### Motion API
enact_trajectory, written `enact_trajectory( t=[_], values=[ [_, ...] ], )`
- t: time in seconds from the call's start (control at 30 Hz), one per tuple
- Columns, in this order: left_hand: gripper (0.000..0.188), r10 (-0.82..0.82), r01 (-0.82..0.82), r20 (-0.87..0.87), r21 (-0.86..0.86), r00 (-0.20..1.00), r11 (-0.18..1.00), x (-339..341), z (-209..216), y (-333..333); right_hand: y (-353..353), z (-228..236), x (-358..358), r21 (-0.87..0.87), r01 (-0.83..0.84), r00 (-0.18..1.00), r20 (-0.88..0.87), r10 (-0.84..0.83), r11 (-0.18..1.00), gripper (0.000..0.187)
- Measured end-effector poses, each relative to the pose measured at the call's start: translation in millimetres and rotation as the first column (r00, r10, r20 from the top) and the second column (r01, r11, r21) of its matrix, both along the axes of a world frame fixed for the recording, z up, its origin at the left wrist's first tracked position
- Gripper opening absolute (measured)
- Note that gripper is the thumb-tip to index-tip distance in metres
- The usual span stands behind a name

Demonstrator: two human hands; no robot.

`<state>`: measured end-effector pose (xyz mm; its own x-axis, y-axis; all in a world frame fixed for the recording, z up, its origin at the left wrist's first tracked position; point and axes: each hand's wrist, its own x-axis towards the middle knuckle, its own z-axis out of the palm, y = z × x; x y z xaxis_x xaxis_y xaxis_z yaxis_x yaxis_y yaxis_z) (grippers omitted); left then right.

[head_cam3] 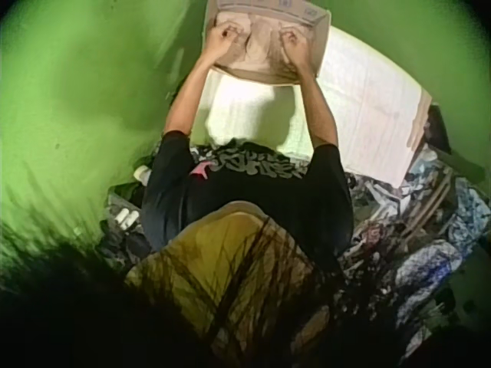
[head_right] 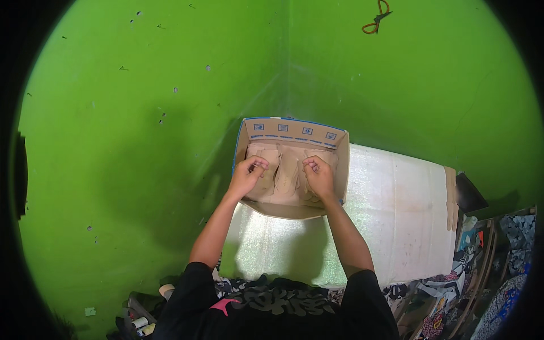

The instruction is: The person takes several tan-colored shoe components from a box and applies white adhesive labels to the inner surface of each one before setting them down on a white work surface.

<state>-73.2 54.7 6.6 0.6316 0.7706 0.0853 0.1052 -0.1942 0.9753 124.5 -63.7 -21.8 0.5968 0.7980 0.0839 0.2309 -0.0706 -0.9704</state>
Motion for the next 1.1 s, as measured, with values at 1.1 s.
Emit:
enact_trajectory(
  t=[1.1],
  values=[
    [0.021,-0.077,0.232,-0.523,0.238,0.849,0.943,20.7,-32.8,23.1,87.8,-84.0,11.2,-0.554,0.089,0.869,0.450,0.207,0.828,0.060]
  ],
)
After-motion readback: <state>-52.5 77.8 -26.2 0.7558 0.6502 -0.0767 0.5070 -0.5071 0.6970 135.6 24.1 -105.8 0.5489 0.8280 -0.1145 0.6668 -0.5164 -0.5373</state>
